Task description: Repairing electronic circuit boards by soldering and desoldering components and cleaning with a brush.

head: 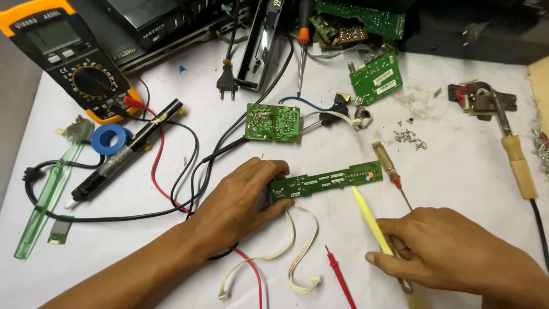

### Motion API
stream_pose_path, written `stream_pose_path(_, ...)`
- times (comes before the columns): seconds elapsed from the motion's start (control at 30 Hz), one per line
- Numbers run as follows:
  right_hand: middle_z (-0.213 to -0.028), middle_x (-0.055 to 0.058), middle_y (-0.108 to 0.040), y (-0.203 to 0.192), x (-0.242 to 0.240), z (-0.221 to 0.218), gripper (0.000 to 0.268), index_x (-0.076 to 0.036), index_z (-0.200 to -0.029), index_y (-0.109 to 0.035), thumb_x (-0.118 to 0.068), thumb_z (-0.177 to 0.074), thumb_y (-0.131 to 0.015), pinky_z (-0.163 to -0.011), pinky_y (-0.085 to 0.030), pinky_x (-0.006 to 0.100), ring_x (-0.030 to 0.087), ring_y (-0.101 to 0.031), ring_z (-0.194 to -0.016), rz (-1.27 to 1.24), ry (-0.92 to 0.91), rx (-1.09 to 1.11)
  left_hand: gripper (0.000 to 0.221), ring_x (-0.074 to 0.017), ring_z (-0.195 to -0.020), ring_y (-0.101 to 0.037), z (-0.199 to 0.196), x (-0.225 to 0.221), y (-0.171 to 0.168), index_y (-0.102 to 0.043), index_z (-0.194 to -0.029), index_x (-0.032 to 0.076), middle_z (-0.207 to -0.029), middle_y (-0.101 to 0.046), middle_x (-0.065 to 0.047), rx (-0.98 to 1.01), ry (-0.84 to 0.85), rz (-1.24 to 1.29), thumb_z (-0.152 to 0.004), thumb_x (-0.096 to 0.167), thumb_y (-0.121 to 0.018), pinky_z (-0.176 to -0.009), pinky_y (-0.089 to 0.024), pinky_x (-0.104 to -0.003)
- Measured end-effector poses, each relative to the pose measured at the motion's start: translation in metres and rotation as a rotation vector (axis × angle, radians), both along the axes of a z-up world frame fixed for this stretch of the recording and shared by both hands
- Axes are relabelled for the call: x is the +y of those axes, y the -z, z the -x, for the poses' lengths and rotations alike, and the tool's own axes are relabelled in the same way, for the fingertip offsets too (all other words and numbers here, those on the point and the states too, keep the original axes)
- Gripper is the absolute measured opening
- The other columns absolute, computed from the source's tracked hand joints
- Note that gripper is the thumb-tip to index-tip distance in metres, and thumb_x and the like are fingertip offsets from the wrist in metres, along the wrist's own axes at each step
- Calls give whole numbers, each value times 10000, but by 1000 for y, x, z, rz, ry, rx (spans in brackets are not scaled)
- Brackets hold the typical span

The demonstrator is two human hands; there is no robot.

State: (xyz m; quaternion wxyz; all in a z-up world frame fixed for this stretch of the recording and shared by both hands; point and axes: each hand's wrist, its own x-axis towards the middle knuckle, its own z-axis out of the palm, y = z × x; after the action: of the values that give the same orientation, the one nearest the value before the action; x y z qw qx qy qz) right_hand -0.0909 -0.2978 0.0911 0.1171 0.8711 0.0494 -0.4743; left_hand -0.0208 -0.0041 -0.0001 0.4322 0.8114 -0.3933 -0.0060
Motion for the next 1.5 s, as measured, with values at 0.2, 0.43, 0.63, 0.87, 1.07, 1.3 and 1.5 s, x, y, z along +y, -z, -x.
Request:
stream_pose_path(0.2,-940,-126,-706,-13,26,-11,468,-391,-1059,-548,-837,-919,-578,-807,-473,293,107,-650,-889,117,76,125,396,-273,-938,-587,0,1,-9,-546,-1248,20,-1078,-646,-122,-4,27,18,-928,155,-736,-826,-498,-373)
stream_pose_path(0.43,-1513,-397,-515,-12,-9,-18,404,-382,-973,-649,-754,-815,-631,-885,-589,342,215,-832,-948,91,358,-284,444,-335,-989,-578,5,1,-13,-527,-1276,-1,-1116,-627,-170,-89,27,-11,-851,35,-649,-873,-500,-418)
stream_pose_path(0.63,-848,-32,-814,-8,-14,-22,399,-371,-1003,-679,-726,-923,-517,-672,-557,362,206,-769,-898,255,377,-567,403,-327,-1031,-566,3,3,-16,-517,-1252,-17,-1123,-620,-162,-2,45,13,-868,52,-619,-895,-479,-418)
stream_pose_path(0.87,-981,-24,-824,-14,-8,-29,466,-361,-1159,-619,-742,-963,-434,-692,-580,386,235,-774,-992,337,442,-485,390,-315,-981,-559,7,-5,-16,-537,-1295,18,-1079,-611,-141,-10,-6,-52,-943,164,-619,-869,-470,-417)
stream_pose_path(1.07,-947,-11,-802,-9,-7,-33,476,-302,-1103,-620,-730,-952,-475,-692,-560,410,246,-749,-949,223,433,-412,405,-300,-1006,-574,6,-10,-13,-595,-1311,35,-1105,-602,-129,-72,-37,-68,-972,244,-667,-898,-493,-411)
stream_pose_path(1.3,-957,-54,-775,-14,-3,-32,382,-291,-1028,-618,-652,-979,-505,-748,-512,364,205,-709,-934,139,442,-326,340,-302,-999,-595,4,-11,-16,-625,-1268,9,-1091,-614,-136,-72,-31,-19,-977,183,-649,-898,-504,-403)
stream_pose_path(1.5,-998,-39,-776,2,-20,-26,356,-281,-1045,-635,-606,-976,-509,-780,-525,416,248,-706,-1002,71,379,-372,361,-297,-993,-599,4,-11,-15,-634,-1285,11,-1080,-612,-134,-86,-35,-22,-972,189,-668,-889,-513,-399)
